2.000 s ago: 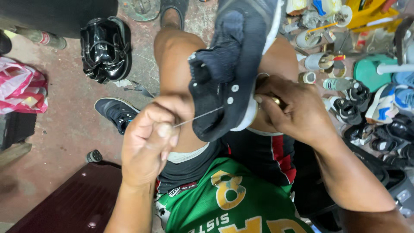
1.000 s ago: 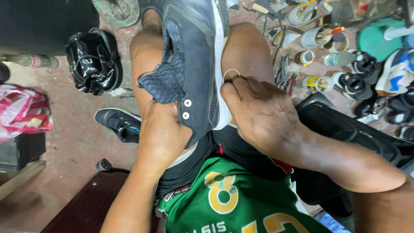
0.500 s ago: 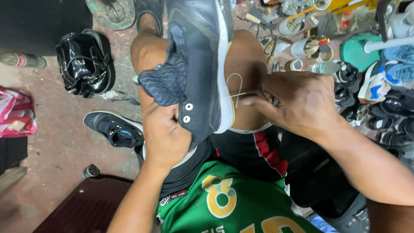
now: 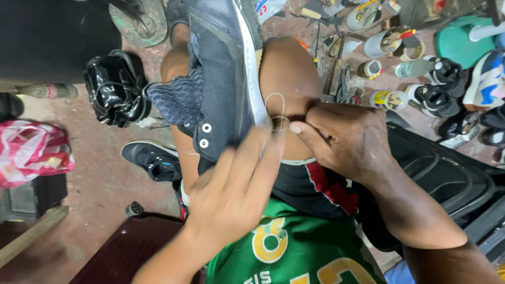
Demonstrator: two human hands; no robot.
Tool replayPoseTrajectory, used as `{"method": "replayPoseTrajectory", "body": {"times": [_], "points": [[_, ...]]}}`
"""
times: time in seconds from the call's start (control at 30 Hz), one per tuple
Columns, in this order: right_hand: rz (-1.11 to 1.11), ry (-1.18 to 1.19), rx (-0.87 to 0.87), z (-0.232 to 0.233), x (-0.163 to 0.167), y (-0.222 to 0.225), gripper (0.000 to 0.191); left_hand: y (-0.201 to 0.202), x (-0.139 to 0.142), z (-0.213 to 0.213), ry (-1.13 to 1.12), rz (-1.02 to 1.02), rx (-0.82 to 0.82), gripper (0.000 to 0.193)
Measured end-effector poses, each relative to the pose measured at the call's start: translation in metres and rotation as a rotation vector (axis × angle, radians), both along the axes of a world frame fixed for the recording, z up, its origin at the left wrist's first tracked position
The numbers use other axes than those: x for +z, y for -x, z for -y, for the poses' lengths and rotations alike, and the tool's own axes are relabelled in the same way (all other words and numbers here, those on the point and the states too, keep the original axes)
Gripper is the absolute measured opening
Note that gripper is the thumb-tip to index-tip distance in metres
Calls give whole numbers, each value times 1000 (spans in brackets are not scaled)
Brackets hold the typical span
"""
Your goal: The person sits on the floor and sews the sole of a black sneaker using a needle and thread. They repeatedly push the needle through the sole and pull the thread tight, occasionally inspecting the shoe's condition.
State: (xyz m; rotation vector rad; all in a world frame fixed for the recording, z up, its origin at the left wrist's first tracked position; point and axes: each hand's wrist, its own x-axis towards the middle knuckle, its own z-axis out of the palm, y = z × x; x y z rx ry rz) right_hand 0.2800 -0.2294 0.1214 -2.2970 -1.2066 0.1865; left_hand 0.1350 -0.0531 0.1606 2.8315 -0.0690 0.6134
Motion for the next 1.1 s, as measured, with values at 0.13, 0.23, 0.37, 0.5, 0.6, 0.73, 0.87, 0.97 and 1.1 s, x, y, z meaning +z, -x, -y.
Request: {"method": "replayPoseTrajectory", "body": {"times": [0.13, 0.23, 0.37, 0.5, 0.6, 0.73, 0.87, 0.97, 1.1], "points": [[32, 29, 9, 2, 4, -1, 34, -21, -1, 4, -35, -123, 18, 36], [-33, -26, 87, 3, 7, -5, 31, -18, -10, 7, 162, -149, 65, 24], [-183, -365, 115, -10, 6, -13, 19, -9, -24, 5, 351, -31, 72, 16], [56, -322, 76, -28, -3, -16, 32, 2, -30, 4, 573, 109, 66, 23], [-5, -151, 159, -27, -8, -15, 18, 7, -29, 6, 855, 84, 47, 25], [-257, -194, 124, -9, -9, -17, 13, 6, -23, 0, 892, 16, 31, 33], [-569, -204, 136, 5, -3, -12, 8, -2, -14, -2, 663, -21, -10, 39], [-714, -174, 83, 5, 4, 0, 8, -9, -11, 1, 565, -133, -26, 53], [-613, -138, 45, -10, 9, 12, 15, -13, -11, 3, 491, -257, 37, 72]]}}
